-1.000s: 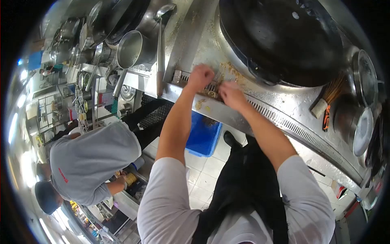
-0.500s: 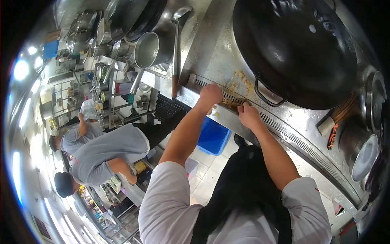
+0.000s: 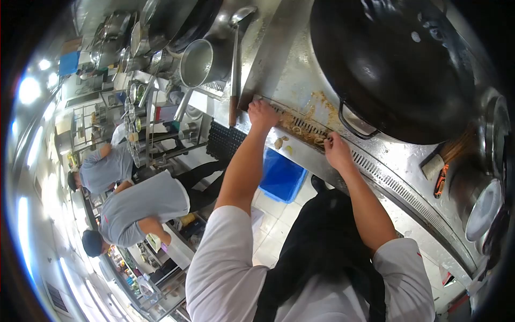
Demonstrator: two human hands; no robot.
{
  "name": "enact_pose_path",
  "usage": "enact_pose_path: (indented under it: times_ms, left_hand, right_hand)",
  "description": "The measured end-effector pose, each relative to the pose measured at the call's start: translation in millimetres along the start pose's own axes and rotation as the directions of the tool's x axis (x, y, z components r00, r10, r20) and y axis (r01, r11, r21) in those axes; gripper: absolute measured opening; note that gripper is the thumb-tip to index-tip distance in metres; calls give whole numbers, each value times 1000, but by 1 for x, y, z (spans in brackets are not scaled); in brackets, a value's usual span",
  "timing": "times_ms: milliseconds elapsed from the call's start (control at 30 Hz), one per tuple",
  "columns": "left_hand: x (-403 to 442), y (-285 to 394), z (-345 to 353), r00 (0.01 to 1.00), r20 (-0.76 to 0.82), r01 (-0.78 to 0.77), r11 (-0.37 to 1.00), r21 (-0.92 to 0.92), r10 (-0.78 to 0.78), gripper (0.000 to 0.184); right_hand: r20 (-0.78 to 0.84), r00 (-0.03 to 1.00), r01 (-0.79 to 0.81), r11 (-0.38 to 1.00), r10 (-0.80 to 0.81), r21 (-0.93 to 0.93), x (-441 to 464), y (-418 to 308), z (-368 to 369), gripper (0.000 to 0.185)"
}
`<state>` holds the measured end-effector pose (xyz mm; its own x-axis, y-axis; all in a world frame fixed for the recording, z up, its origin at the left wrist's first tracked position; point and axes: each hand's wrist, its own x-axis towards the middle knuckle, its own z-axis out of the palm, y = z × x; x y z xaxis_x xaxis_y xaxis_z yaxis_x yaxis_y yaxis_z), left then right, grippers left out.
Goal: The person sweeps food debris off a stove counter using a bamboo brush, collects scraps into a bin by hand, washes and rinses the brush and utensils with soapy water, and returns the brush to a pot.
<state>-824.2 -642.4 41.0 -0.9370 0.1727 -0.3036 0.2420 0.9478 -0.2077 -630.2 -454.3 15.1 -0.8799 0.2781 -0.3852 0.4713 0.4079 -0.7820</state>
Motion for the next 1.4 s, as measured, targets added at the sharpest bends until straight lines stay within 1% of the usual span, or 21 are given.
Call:
enact_pose_path:
  times_ms: [67, 133, 167, 200, 233, 300, 367, 433, 500, 533, 567, 633, 767, 833, 900, 967, 1067, 1100, 1133, 1267, 1400]
  left_hand:
    - [-2, 8, 9, 996, -43, -77, 996, 36, 79, 38]
    - [-2, 15, 7, 840, 388, -441, 894, 78, 380, 40]
    - [0, 15, 4, 836, 391, -445, 892, 75, 384, 40]
    - [2, 11, 7, 968, 101, -227, 974, -24, 228, 38]
    - [4, 9, 6, 984, -176, -27, 983, -183, -6, 36]
    - [-2, 20, 21, 997, -69, 31, 986, -166, -43, 34]
    - [-26, 37, 3, 944, 95, -328, 936, 126, 317, 34]
    - [-33, 40, -3, 935, 134, -338, 939, 59, 329, 34]
    - [-36, 35, -18, 939, 131, -241, 883, -403, 316, 34]
    - [-42, 15, -36, 926, -4, -305, 743, -596, 376, 36]
    - [-39, -5, -43, 897, 126, -128, 522, -843, 424, 48]
    - [-42, -47, -57, 739, -157, -644, 617, -453, 656, 61]
    - [-61, -58, -45, 728, -68, -671, 688, -278, 682, 70]
    - [-50, -40, -37, 775, -73, -607, 709, -360, 627, 72]
    - [-38, -17, -32, 729, -143, -656, 625, -423, 669, 70]
    - [-33, 9, -32, 788, -53, -504, 592, -628, 614, 75]
    - [-10, 7, -29, 810, -183, -521, 541, -660, 556, 47]
    - [-2, 4, -19, 859, -194, -456, 538, -709, 473, 36]
    - [2, 1, -10, 848, -234, -519, 655, -549, 475, 17]
    - [-9, 20, 18, 809, -313, -569, 798, -200, 498, 12]
    - [-29, 31, 12, 875, -79, -459, 766, -451, 477, 17]
  right_hand:
    - [-29, 998, 57, 998, -57, 23, 2, 1, 3, 23]
    - [110, 983, 160, 975, -144, -153, 6, -14, -3, 20]
    - [110, 984, 154, 976, -138, -154, 11, -21, -6, 20]
    - [-26, 990, 134, 977, -140, -164, 14, -27, -9, 19]
    - [-165, 975, 120, 978, -149, -172, 20, -31, -11, 18]
    - [-120, 991, 44, 986, -64, -164, 28, -23, 7, 19]
    - [39, 996, 84, 991, -80, -105, 26, -26, 30, 18]
    - [28, 995, 99, 984, -96, -151, 28, -36, 33, 18]
    - [60, 996, 49, 976, -63, 213, 29, -42, 26, 21]
    - [69, 996, 46, 976, -62, 212, 26, -40, 18, 21]
    - [39, 995, 85, 981, -93, 172, 26, -32, 4, 23]
    - [0, 993, 120, 984, -121, 135, 22, -12, -15, 25]
    - [208, 974, -89, 996, 84, 16, 8, 11, -29, 24]
    - [220, 973, -86, 994, 72, 59, 5, 13, -21, 24]
    - [162, 987, -12, 988, -13, 153, 14, 12, 7, 24]
    - [89, 991, 74, 969, -97, 237, 18, -2, 19, 24]
    - [72, 991, 105, 988, -114, 116, 29, -37, 12, 20]
    - [-70, 984, 169, 978, -161, 122, 34, -41, 12, 17]
    - [-207, 957, 233, 965, -204, 121, 36, -41, 15, 15]
    - [-17, 995, 98, 988, -101, -115, 44, -38, 28, 18]
    - [-25, 999, 17, 993, -20, -116, 34, -26, 16, 20]
